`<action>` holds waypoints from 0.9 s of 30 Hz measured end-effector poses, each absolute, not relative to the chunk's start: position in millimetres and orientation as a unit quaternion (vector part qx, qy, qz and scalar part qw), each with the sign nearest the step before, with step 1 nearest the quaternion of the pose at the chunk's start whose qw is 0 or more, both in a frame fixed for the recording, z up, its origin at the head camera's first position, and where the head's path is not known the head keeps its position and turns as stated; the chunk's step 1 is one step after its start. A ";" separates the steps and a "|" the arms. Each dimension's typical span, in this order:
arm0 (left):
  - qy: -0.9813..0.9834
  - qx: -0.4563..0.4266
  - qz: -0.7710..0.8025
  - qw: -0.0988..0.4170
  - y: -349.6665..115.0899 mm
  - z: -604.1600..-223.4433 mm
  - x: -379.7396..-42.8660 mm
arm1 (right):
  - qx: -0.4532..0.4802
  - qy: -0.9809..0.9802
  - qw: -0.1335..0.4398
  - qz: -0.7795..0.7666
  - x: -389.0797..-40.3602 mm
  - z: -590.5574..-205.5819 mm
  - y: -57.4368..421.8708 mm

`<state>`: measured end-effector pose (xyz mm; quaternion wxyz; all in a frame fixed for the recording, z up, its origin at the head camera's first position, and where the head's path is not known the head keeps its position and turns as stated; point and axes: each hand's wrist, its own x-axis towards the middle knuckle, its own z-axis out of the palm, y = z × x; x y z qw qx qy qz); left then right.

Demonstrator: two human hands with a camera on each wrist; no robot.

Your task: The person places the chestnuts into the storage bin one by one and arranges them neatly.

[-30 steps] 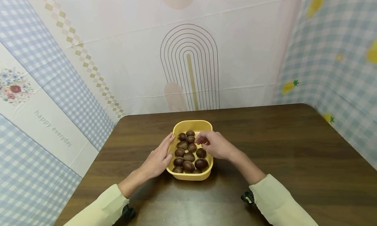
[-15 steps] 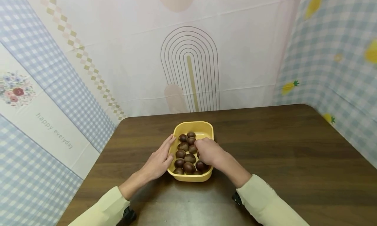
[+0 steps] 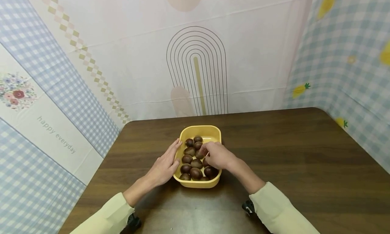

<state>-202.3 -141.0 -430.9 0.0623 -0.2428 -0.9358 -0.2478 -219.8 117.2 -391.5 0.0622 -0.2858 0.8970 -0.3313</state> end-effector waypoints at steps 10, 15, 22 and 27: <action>-0.934 -0.249 -0.248 0.066 -140.8 -431.8 -204.0 | -0.268 0.877 0.033 -0.398 -220.3 -397.8 123.0; -0.934 -0.252 -0.245 0.068 -139.9 -431.9 -205.1 | -0.267 0.870 -0.002 -0.415 -219.0 -398.9 128.7; -0.933 -0.252 -0.249 0.067 -141.5 -431.8 -205.7 | -0.244 0.855 -0.006 -0.457 -213.6 -394.5 141.1; -0.931 -0.250 -0.256 0.065 -146.6 -431.0 -207.3 | -0.235 0.848 -0.026 -0.475 -207.5 -391.7 154.6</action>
